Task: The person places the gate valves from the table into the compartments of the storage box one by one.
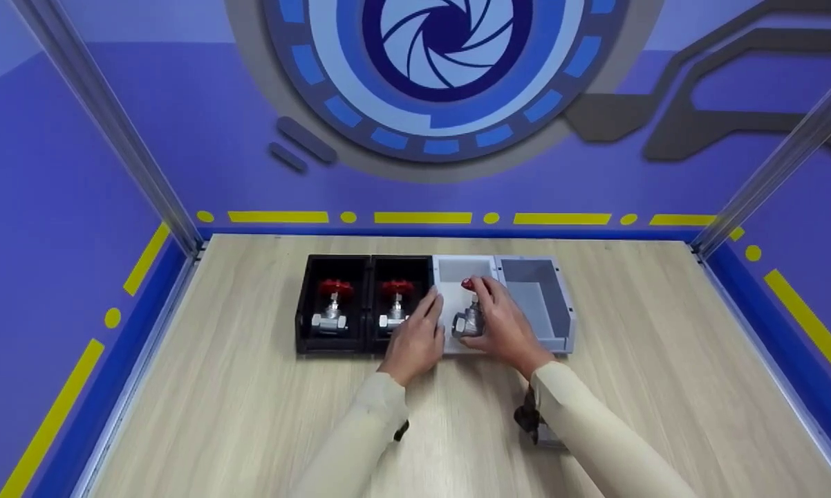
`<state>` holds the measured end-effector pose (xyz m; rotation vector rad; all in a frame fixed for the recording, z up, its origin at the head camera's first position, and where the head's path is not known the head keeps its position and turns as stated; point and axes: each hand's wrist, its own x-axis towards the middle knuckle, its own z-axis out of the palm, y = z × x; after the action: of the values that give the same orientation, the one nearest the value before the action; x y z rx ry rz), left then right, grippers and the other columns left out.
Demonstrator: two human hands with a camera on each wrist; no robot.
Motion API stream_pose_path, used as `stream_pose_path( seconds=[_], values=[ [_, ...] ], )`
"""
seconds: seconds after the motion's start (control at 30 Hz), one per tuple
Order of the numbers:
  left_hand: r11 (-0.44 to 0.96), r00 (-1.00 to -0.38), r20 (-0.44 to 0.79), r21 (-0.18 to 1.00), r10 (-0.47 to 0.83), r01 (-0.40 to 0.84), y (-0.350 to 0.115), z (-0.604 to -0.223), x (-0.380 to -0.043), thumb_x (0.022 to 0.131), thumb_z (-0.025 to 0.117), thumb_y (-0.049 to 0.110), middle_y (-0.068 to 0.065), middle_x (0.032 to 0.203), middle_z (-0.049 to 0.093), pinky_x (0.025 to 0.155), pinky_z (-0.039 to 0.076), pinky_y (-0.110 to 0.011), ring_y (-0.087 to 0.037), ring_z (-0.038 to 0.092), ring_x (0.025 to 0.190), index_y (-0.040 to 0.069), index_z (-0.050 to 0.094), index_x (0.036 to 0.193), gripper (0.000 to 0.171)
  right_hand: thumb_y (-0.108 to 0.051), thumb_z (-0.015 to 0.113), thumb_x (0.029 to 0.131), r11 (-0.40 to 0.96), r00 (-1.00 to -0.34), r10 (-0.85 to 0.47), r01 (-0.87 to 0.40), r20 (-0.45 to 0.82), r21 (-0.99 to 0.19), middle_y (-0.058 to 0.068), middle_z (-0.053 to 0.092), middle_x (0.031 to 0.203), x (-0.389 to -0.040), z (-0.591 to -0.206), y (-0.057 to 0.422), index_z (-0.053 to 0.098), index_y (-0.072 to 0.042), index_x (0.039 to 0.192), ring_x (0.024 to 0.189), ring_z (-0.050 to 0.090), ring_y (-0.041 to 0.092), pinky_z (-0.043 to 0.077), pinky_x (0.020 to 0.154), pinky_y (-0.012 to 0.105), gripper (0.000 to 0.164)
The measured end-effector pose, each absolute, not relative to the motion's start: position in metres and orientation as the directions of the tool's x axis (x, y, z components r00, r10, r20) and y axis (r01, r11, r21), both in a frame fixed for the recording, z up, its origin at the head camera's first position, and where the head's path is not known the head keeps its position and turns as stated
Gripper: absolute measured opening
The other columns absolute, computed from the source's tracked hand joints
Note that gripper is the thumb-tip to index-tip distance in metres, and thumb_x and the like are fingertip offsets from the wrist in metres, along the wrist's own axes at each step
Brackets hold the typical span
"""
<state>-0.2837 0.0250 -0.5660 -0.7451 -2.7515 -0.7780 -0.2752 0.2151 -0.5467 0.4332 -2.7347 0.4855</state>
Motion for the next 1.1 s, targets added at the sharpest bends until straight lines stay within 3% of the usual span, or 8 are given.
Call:
stream_pose_path(
  seconds=[0.27,0.6,0.87,1.1],
  values=[
    [0.733,-0.850,0.329,0.435,0.411,0.523,0.026,-0.568,-0.285,0.092,0.058,0.017,-0.009,0.153,0.040,0.083,0.054,-0.040,-0.028,0.063,0.112,0.004,0.046,0.143,0.054,-0.032,0.093,0.057,0.900,-0.899,-0.252,-0.354,0.358,-0.255,0.025,0.045,0.141,-0.281,-0.546,0.216,0.039,0.000,0.145,0.129,0.048,0.038,0.043,0.105,0.050,0.109],
    [0.741,-0.854,0.317,0.429,0.412,0.517,0.026,-0.567,-0.284,0.092,0.058,0.018,-0.009,0.154,0.039,0.085,0.054,-0.039,-0.028,0.061,0.115,0.004,0.046,0.143,0.055,-0.033,0.092,0.060,0.918,-0.943,-0.243,-0.299,0.226,-0.259,0.021,0.041,0.147,-0.289,-0.539,0.215,0.035,-0.004,0.148,0.134,0.043,0.037,0.038,0.109,0.050,0.108],
    [0.747,-0.865,0.285,0.437,0.413,0.501,0.026,-0.568,-0.284,0.094,0.055,0.019,-0.008,0.156,0.036,0.087,0.054,-0.038,-0.026,0.058,0.121,0.006,0.042,0.146,0.055,-0.033,0.092,0.060,0.916,-0.932,-0.297,-0.339,0.206,-0.213,0.021,0.042,0.146,-0.296,-0.534,0.212,0.036,-0.002,0.147,0.134,0.044,0.036,0.039,0.109,0.047,0.108],
    [0.747,-0.858,0.305,0.425,0.413,0.511,0.027,-0.569,-0.284,0.094,0.056,0.019,-0.009,0.155,0.037,0.084,0.054,-0.039,-0.026,0.061,0.115,0.005,0.043,0.146,0.055,-0.030,0.091,0.060,0.913,-0.924,-0.347,-0.372,0.162,-0.167,0.022,0.045,0.143,-0.302,-0.533,0.212,0.038,-0.003,0.145,0.130,0.048,0.036,0.041,0.108,0.046,0.104]
  ],
)
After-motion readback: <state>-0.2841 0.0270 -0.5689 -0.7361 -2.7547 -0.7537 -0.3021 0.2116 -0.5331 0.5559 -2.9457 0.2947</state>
